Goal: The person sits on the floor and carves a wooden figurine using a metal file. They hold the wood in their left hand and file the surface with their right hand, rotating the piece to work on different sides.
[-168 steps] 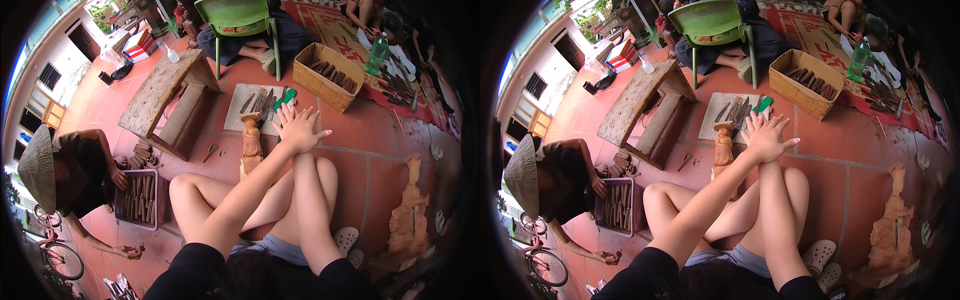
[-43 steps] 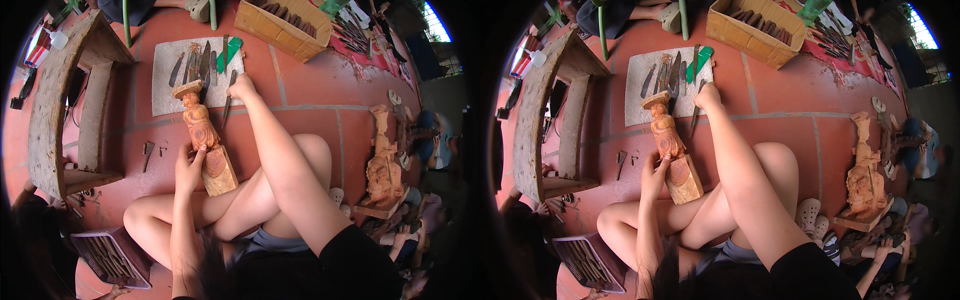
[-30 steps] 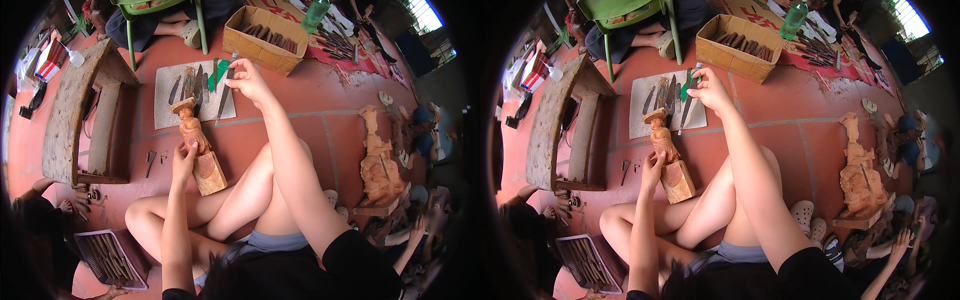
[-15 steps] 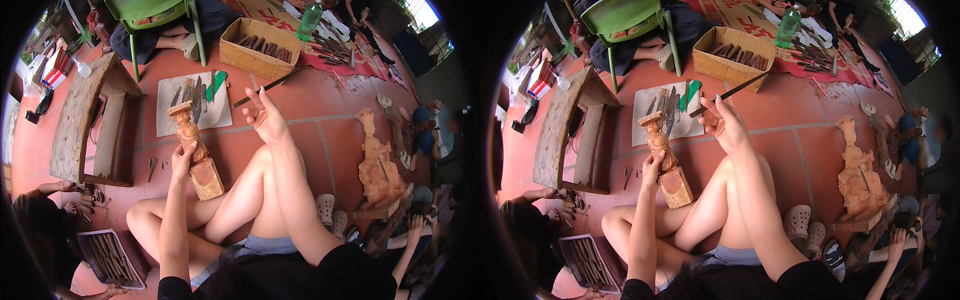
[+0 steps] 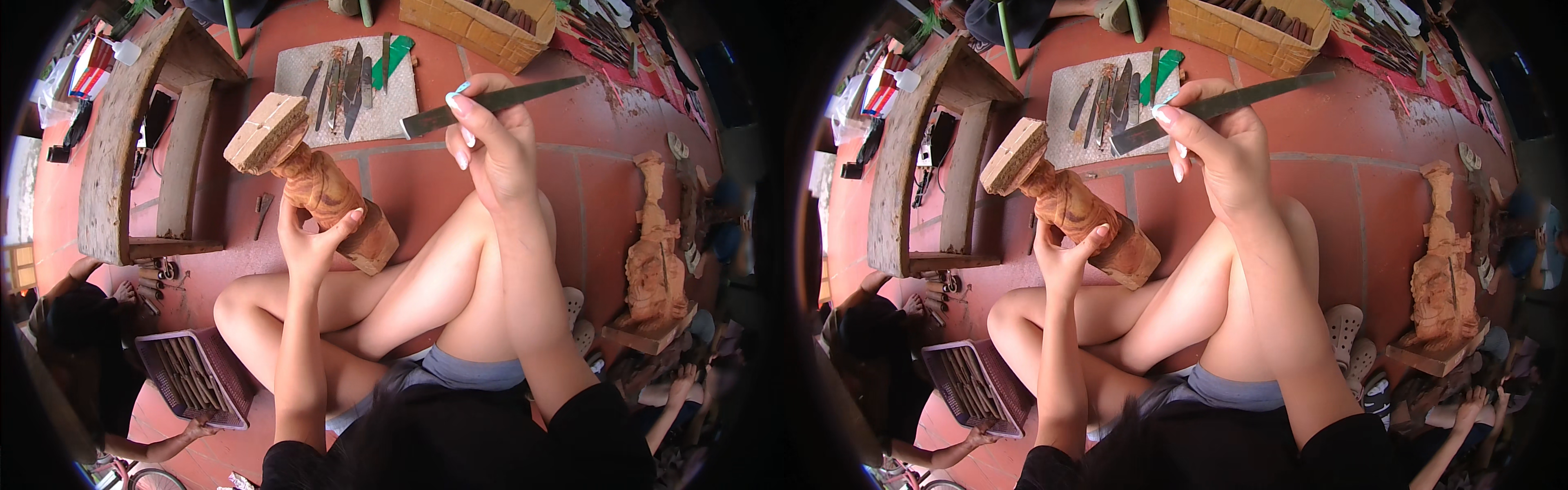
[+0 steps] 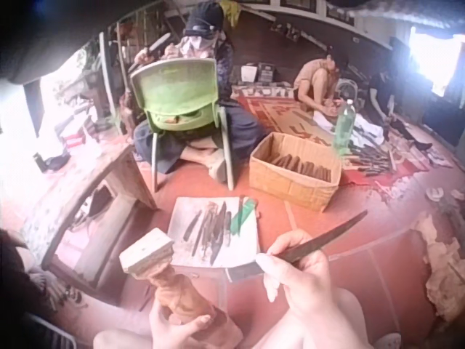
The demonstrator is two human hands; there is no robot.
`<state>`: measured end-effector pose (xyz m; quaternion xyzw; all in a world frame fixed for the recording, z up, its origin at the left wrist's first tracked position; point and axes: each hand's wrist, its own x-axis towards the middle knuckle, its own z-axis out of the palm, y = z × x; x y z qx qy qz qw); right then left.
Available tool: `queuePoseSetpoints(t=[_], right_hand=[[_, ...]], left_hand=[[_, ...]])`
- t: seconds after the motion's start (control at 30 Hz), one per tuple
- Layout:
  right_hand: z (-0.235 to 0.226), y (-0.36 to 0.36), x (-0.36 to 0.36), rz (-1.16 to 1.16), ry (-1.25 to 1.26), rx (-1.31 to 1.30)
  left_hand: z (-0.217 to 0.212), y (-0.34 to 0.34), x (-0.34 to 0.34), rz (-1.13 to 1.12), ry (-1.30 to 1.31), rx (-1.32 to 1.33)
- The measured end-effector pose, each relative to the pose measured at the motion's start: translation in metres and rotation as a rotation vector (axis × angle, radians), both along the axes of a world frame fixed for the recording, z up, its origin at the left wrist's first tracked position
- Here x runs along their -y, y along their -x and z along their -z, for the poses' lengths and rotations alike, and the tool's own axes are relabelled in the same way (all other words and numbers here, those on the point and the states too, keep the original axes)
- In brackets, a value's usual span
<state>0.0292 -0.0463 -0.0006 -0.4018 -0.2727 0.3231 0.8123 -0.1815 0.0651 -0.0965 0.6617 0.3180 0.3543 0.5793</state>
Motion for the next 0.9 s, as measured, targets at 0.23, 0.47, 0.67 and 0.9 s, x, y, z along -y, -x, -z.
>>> queuePoseSetpoints(t=[0.23, 0.47, 0.67, 0.9], right_hand=[[0.011, 0.033, 0.001, 0.099, 0.052, 0.255], [0.022, 0.060, 0.001, -0.127, 0.138, 0.426], [0.036, 0.083, -0.010, -0.173, 0.175, 0.370], [0.046, 0.098, -0.018, -0.224, 0.257, 0.369]], left_hand=[[0.006, 0.024, 0.003, -0.077, -0.065, -0.061], [0.019, 0.059, 0.019, -0.177, 0.008, 0.009], [0.013, 0.086, 0.014, -0.089, 0.256, 0.052], [0.033, 0.105, -0.010, -0.037, 0.261, 0.033]])
